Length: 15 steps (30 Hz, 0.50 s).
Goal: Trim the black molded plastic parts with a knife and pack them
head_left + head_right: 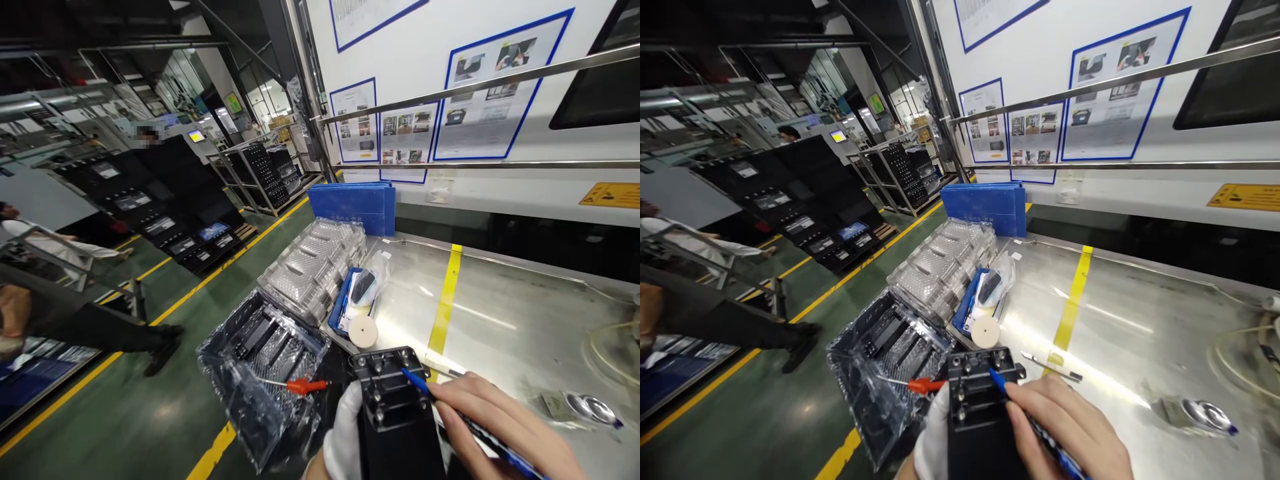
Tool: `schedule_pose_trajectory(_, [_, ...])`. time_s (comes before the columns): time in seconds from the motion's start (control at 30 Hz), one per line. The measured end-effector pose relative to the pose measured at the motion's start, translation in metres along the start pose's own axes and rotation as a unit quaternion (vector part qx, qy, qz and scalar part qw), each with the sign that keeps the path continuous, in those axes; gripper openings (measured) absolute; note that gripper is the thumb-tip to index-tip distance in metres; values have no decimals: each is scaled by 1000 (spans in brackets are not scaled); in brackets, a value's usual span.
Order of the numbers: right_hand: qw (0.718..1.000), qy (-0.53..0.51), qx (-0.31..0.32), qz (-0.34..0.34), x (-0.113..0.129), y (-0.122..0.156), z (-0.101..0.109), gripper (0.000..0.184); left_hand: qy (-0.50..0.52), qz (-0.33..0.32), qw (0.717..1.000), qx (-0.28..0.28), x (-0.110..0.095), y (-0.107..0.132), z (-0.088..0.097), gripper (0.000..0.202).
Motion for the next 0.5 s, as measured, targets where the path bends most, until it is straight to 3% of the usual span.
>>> schedule_pose_trajectory(0.2, [999, -24, 30, 38, 17, -15, -13, 27, 24, -23, 998, 48, -12, 13, -30, 48])
schedule_pose_trajectory(0.3, [997, -39, 43, 54, 22, -19, -16, 28, 38, -60, 993, 90, -10, 3, -24, 44])
schedule_pose_trajectory(0.4, [997, -32, 40, 52, 22, -19, -14, 26, 60, -81, 992, 72, -1, -13, -6, 34])
schedule_pose_trajectory(0.5, [996, -43, 51, 58, 24, -23, -17, 24, 80, -100, 980, 151, -7, -18, -24, 36])
Point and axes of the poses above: each hand's wrist, its own y-axis away from the middle knuckle, its own z-axis out of the back of the hand, x = y × z, the point moved 10 cm from there along -y, towards the middle knuckle, and after that the axes turned 10 degrees about x, right-handed, at the moved point
